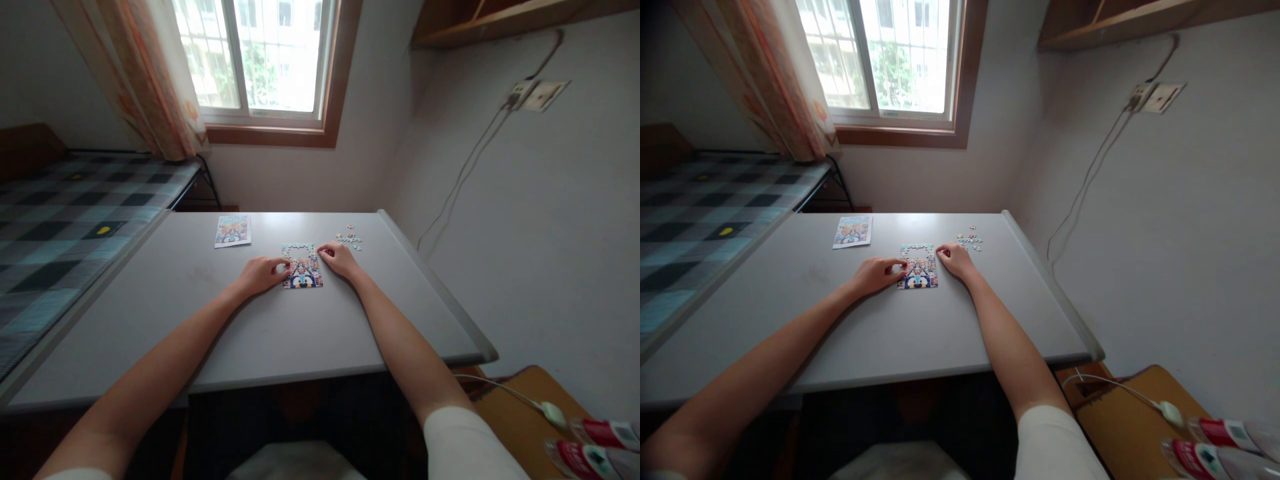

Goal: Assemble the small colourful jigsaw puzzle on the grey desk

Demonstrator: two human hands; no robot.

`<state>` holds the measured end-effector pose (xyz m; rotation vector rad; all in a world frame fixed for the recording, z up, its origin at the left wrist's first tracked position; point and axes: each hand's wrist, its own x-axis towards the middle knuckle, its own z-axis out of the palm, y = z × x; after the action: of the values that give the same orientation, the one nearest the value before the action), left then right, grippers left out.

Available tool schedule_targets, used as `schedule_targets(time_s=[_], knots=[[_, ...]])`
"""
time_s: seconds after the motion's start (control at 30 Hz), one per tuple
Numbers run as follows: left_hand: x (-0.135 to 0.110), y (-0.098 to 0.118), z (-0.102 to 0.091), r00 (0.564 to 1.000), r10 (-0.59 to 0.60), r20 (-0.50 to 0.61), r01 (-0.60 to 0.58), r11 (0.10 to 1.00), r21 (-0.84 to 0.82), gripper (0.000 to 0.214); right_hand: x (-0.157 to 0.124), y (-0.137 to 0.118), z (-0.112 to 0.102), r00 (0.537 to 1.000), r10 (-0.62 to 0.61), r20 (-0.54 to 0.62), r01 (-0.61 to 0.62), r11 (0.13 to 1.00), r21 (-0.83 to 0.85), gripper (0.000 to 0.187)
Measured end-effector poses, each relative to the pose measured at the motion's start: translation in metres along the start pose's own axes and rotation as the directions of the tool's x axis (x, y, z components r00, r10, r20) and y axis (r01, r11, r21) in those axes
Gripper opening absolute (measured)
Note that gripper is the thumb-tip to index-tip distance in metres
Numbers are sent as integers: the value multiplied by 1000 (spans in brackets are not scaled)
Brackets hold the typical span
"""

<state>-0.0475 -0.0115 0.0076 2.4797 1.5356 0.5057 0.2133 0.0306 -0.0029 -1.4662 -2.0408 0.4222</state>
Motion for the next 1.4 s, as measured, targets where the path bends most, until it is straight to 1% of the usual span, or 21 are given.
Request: schedule_targets(time_s=[0.23, 0.7, 1.1, 1.2, 1.3, 1.37, 1.4], knots=[[1, -1, 2, 1000, -3, -3, 3, 1000, -6, 45, 0, -1, -1, 1000, 7, 6, -7, 1000, -14, 20], [-1, 1, -2, 1000, -4, 6, 4, 1000, -13, 45, -1, -2, -1, 1000, 17, 12, -16, 1000, -21, 20], [0, 2, -1, 1000, -8, 9, 8, 1000, -16, 44, -2, -3, 0, 1000, 9, -3, -9, 1000, -28, 19], [0, 2, -2, 1000, -2, 11, 2, 1000, -13, 45, 0, -2, 1, 1000, 11, -11, -11, 1000, -6, 19], [0, 2, -2, 1000, -7, 10, 8, 1000, -12, 44, 11, 3, -4, 1000, 24, -13, -23, 997, 69, 20], [-1, 2, -2, 1000, -14, 12, 14, 1000, -15, 43, 24, 10, -16, 998, 53, -22, -51, 995, 89, 21], [-1, 2, -2, 1000, -15, 14, 15, 1000, -17, 43, 32, 14, -23, 996, 85, -38, -83, 994, 66, 21]])
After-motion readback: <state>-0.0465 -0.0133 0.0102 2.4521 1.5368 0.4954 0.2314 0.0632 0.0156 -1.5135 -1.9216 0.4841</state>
